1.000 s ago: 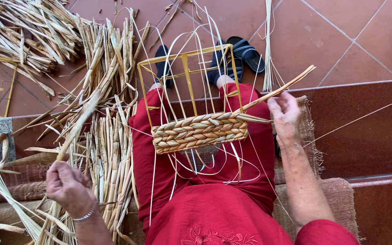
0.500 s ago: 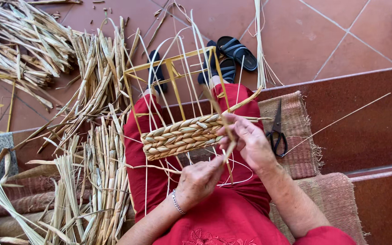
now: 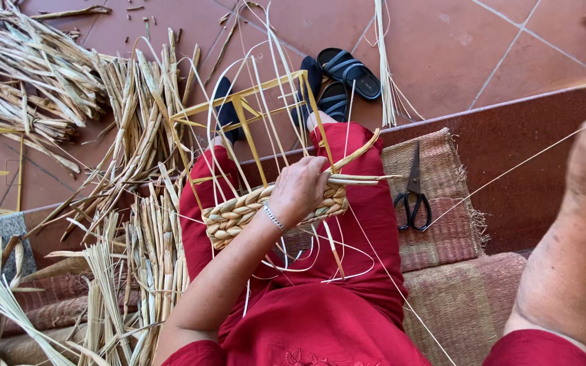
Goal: The person weaves a basket using dried palm leaves, interlacing strands through a metal frame held on their lap. They use scissors to trim excess material and continue the weaving pattern around the basket's rim.
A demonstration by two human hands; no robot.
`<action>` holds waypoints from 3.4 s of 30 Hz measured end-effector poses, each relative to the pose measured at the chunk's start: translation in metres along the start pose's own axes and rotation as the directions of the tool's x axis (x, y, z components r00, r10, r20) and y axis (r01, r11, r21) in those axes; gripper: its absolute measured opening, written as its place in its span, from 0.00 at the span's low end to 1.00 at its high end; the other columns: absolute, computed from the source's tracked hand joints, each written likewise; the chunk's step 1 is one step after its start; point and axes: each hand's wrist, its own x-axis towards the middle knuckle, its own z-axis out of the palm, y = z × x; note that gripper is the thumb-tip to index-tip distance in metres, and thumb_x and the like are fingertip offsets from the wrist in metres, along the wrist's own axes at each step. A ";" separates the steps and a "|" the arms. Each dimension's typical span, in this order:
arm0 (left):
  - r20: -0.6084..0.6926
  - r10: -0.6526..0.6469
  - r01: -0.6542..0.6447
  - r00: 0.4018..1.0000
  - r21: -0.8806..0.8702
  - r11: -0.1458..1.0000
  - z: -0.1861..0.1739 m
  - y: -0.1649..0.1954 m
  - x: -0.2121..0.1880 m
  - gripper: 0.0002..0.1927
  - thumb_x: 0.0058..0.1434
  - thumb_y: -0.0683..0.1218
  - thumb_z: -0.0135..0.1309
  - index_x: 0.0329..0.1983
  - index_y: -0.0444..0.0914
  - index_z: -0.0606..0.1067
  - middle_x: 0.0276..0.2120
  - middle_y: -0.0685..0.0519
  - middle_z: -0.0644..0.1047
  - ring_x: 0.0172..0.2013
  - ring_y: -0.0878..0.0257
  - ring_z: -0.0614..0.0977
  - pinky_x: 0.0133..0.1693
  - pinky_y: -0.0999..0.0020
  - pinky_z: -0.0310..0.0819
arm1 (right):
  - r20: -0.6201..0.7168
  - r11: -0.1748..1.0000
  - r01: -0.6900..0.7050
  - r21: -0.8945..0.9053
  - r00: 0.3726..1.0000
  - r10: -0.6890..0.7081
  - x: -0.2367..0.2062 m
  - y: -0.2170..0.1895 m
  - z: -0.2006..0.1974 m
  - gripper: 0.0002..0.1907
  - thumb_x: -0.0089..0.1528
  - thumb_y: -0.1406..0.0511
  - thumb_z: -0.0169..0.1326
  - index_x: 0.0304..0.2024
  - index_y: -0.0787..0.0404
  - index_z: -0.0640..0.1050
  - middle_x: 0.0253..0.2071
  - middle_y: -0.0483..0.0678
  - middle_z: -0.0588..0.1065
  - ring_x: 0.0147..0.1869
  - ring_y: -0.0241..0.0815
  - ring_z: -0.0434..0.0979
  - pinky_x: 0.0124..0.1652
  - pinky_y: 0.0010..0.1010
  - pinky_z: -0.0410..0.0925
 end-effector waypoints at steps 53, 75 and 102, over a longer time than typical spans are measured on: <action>-0.189 -0.130 -0.044 0.973 -0.711 0.702 0.033 -0.018 -0.032 0.16 0.75 0.51 0.46 0.54 0.36 0.77 0.47 0.50 0.73 0.35 0.67 0.80 0.40 0.73 0.81 | 0.942 0.139 -0.947 0.291 0.258 -0.216 -0.084 -0.202 0.023 0.13 0.68 0.61 0.56 0.49 0.62 0.80 0.32 0.46 0.79 0.34 0.34 0.74 0.34 0.25 0.70; -0.387 0.322 -0.393 0.864 -0.118 0.912 0.025 -0.008 -0.055 0.18 0.66 0.42 0.58 0.58 0.34 0.75 0.53 0.43 0.76 0.52 0.50 0.81 0.53 0.60 0.78 | 0.835 0.128 -0.826 0.550 0.546 -0.066 -0.055 -0.248 0.084 0.09 0.67 0.65 0.58 0.41 0.65 0.83 0.30 0.47 0.81 0.28 0.29 0.73 0.27 0.21 0.66; -0.319 -0.243 0.017 0.916 -0.574 0.819 0.026 -0.013 0.007 0.19 0.62 0.38 0.61 0.56 0.35 0.73 0.34 0.51 0.85 0.32 0.70 0.86 0.35 0.76 0.82 | 0.936 -0.463 -0.871 0.162 0.285 -0.209 -0.067 -0.260 0.085 0.16 0.67 0.65 0.58 0.52 0.71 0.80 0.40 0.46 0.81 0.41 0.32 0.80 0.44 0.23 0.73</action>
